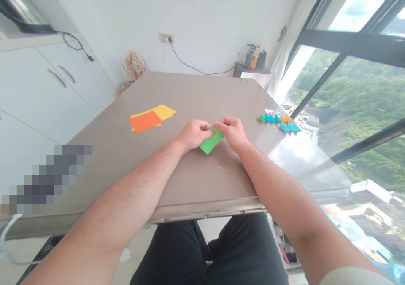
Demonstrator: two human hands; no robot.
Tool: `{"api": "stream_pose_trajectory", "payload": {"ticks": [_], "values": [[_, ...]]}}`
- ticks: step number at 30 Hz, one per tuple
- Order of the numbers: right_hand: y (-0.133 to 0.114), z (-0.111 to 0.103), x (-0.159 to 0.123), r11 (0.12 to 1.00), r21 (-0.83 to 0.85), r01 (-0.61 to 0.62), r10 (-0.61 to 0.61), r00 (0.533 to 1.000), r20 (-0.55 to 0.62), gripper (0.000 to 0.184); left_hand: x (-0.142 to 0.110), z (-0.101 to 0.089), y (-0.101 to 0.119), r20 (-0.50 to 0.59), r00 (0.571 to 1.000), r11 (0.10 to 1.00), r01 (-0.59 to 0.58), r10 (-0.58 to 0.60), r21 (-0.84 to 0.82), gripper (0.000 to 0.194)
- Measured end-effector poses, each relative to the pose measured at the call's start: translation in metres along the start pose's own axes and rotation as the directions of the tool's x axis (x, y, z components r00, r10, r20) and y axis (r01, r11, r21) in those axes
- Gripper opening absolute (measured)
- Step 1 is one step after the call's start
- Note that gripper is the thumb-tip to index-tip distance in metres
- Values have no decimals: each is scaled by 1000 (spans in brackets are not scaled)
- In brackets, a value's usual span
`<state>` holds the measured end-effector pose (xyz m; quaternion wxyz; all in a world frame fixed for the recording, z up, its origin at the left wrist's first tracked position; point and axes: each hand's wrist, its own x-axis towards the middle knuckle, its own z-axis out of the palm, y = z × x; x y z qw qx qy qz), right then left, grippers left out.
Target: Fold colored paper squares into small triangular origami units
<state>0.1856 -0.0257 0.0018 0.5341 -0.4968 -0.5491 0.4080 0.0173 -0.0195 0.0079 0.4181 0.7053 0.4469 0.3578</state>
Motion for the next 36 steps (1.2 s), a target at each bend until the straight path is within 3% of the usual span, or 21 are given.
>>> {"api": "stream_pose_trajectory", "payload": {"ticks": [6,13,18,26,36], "values": [[0,-1,-1,1000,11,-17,16,995,94,21,0,-1,-1,-11,1000,1000,20,-20,-16,25],[3,-1,3,998,57,33,-33,999,-12,16,2,1,-1,-87,996,1000,-3,3,1,24],[4,-2,3,997,61,48,-47,999,-23,16,2,2,-1,-110,993,999,-37,33,-30,21],[5,-1,3,998,42,48,-45,997,-57,16,2,-1,1,-155,988,998,0,9,63,21],[3,-2,3,997,59,56,-51,995,-84,20,4,-3,-2,-191,979,986,-46,76,159,18]]}}
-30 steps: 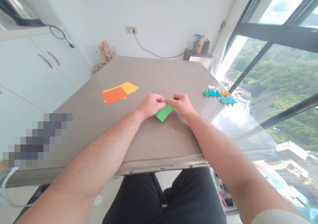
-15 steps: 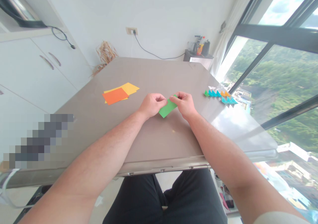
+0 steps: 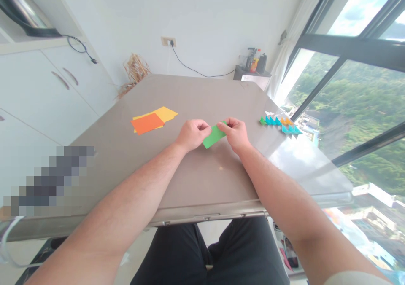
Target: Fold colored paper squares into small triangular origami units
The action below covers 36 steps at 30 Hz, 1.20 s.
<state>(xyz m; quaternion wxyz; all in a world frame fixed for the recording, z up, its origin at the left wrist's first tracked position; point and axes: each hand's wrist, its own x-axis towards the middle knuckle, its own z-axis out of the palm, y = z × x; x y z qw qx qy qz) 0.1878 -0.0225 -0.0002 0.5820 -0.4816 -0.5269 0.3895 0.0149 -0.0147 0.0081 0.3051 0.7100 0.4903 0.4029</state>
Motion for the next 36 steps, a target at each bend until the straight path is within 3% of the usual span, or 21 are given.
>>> {"api": "stream_pose_trajectory", "payload": {"ticks": [10,20,27,36], "values": [[4,-2,2,996,80,32,-32,999,-4,19,1,-2,-1,6,1000,1000,-18,18,22,17],[0,-3,2,989,147,-20,18,1000,18,25,2,-4,0,-32,999,997,-19,21,77,15],[-5,-14,10,878,465,-115,149,988,-36,19,4,-6,-1,-112,994,993,20,-7,114,7],[-11,-15,10,844,517,-139,159,987,6,26,4,-6,-2,-147,989,995,23,-9,95,8]]}}
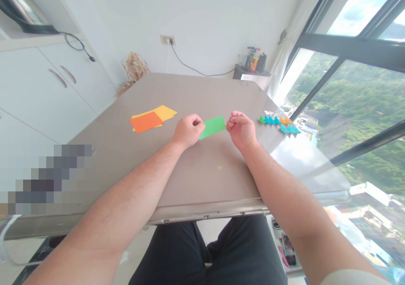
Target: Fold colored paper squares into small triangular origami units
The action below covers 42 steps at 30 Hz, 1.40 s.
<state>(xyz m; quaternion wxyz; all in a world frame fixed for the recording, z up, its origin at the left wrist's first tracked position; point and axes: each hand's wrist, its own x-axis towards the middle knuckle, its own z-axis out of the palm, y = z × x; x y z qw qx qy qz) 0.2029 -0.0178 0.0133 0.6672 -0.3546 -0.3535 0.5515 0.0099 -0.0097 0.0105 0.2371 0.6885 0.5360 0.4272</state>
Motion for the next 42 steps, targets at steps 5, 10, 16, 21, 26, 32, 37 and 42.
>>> {"api": "stream_pose_trajectory", "payload": {"ticks": [5,10,16,21,26,32,37,42], "values": [[0,-1,0,999,-50,6,-6,1000,0,26,0,0,1,3,1000,1000,7,-7,0,7],[7,-4,3,996,-65,55,-56,998,-14,32,-1,0,2,13,1000,1000,13,-13,-5,7],[16,-10,9,976,-188,109,-118,992,-37,34,-2,0,2,90,996,1000,-15,15,0,8],[15,-8,4,914,-340,222,-220,974,46,34,-5,0,4,179,982,998,-60,56,13,8],[20,-2,-6,756,-612,233,-104,965,240,22,-7,3,3,213,969,986,-147,127,80,8],[19,0,-5,684,-703,195,-133,981,143,18,-6,4,1,127,985,989,-130,120,74,16],[20,-1,-5,706,-684,184,-137,983,123,20,-7,3,3,101,987,991,-126,121,42,18],[23,1,-6,700,-679,223,-151,975,165,20,-5,4,2,58,991,991,-126,124,39,16]]}}
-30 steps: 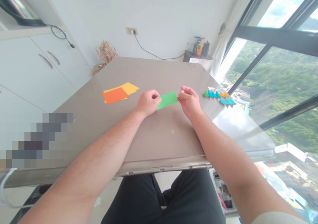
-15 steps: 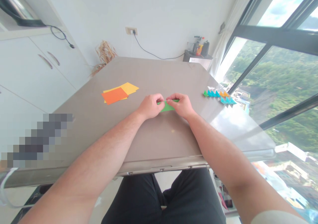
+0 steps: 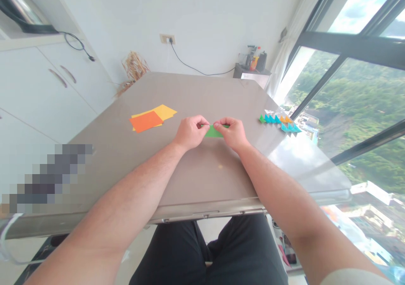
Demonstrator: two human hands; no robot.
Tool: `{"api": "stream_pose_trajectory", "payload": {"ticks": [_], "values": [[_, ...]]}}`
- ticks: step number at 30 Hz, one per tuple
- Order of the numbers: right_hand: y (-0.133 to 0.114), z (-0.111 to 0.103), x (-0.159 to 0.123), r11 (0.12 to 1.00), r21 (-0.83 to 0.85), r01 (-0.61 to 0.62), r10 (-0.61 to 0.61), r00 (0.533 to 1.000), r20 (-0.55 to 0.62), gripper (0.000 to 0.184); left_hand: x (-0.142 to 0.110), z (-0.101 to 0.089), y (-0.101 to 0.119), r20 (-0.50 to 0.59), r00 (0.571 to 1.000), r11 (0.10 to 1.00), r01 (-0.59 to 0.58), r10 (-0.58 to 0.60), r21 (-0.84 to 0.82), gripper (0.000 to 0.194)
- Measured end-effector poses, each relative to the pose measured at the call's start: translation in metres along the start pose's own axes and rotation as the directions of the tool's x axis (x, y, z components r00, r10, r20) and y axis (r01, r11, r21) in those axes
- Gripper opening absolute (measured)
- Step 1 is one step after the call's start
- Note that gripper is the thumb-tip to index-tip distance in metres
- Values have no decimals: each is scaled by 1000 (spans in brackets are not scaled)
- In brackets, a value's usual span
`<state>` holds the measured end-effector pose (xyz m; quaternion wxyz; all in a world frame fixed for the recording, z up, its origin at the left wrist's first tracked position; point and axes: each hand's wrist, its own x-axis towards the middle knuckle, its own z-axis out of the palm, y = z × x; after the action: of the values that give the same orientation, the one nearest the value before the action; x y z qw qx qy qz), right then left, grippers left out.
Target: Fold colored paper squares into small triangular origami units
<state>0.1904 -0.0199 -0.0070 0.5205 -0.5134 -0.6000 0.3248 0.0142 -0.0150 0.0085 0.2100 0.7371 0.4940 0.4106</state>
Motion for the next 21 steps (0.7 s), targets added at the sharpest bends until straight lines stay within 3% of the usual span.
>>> {"api": "stream_pose_trajectory", "payload": {"ticks": [12,21], "values": [[0,0,2,1000,-20,-5,4,998,-57,25,4,3,-8,-68,989,974,117,-132,-194,15],[3,0,3,1000,0,-29,29,998,-53,26,3,-1,-8,-73,995,989,57,-67,-133,13]]}}
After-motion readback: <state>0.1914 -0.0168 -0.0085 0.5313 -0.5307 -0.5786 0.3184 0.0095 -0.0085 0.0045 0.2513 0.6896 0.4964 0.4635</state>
